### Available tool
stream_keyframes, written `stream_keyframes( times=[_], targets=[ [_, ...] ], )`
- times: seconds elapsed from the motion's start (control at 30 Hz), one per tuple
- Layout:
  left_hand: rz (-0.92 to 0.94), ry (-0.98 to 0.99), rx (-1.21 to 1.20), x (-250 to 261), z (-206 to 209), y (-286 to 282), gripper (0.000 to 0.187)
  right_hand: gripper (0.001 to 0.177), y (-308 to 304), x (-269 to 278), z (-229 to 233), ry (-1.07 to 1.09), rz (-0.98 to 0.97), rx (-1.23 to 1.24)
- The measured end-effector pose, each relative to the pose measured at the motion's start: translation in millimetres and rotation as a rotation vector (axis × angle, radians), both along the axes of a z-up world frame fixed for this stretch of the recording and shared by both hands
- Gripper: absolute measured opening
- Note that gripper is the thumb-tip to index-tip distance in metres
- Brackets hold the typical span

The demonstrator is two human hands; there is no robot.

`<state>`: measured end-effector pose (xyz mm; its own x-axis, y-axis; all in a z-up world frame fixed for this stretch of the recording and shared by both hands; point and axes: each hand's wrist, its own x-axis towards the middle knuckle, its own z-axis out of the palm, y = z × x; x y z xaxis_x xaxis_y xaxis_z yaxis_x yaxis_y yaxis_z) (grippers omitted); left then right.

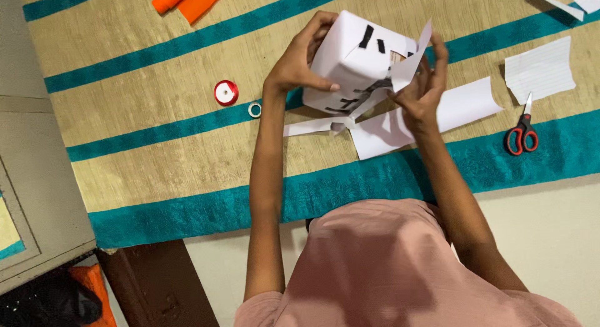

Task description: The person folds a white paper sheet around a small box, secures it with black tape, and trims excess paper with scissors. They then cut and apply additional tape pieces to reinforce the box structure.

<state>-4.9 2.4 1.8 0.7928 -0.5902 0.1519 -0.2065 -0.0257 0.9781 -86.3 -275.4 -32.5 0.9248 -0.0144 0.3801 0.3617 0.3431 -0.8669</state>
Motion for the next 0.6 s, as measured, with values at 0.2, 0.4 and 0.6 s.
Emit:
stream_keyframes(
  times=[0.2, 0.4, 0.6],
  targets=[
    [0.159, -0.027, -0.241, -22.2, -12.1, -2.9, 0.113, 0.1, -24.8, 37.9, 36.3, -0.118, 0.162, -0.254],
    [0.368, 0.002, -0.333, -24.0, -32.6, -12.4, 0.116, 0.101, -29.6, 80.3, 45.9, -0.244, 0.295, -0.391],
    [0.515, -0.022, -0.495, -26.9, -28.6, -18.4, 0.113, 0.113, -33.4, 88.8, 33.6, -0.11, 0.343, -0.345]
  ],
)
